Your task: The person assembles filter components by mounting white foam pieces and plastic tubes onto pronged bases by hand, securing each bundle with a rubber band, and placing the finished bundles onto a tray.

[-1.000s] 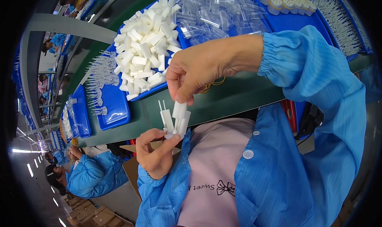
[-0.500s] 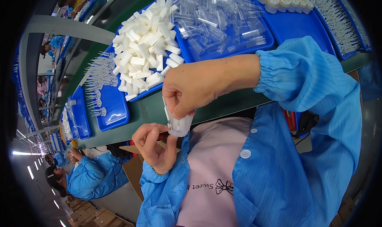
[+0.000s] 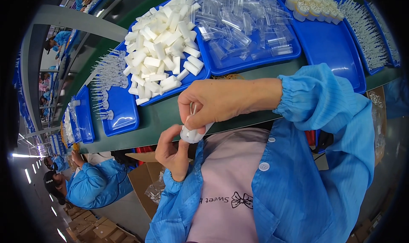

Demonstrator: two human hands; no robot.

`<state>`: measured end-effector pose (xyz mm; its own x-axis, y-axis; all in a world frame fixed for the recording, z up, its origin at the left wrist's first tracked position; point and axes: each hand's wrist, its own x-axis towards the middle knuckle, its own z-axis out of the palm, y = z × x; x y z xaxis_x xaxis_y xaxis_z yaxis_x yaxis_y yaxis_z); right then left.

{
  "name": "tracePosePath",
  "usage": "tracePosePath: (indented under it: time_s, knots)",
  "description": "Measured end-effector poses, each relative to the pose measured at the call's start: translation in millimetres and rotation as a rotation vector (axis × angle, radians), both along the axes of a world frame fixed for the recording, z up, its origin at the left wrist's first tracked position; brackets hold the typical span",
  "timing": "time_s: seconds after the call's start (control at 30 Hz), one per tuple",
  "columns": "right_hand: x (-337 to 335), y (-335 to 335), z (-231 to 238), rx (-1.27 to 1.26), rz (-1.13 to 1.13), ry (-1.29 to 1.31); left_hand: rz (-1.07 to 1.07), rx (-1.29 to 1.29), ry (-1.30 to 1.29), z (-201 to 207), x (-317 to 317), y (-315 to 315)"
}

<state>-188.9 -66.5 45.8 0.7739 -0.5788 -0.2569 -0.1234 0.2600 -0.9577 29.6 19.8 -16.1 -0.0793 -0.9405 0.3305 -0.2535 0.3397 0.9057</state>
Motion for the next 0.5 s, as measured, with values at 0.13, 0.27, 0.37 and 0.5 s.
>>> tracePosePath:
  time_s: [0.13,0.27,0.37,0.5]
  knots:
    - [3.2,-11.6,-3.8,-0.067,0.001,0.002,0.03,0.139,0.097,-2.2,1.3,-4.9]
    - [3.9,-45.3,-10.5,-0.78,-0.193,0.408,0.019,0.163,0.116,-8.7,6.0,-12.1]
    - [9.3,-62.8,-46.4,-1.214,-0.308,0.583,0.015,0.137,0.08,-9.3,4.3,-15.2]
    - [21.9,-75.7,-69.6,-1.371,-0.172,0.865,0.024,0.096,0.06,-9.9,0.0,-18.6]
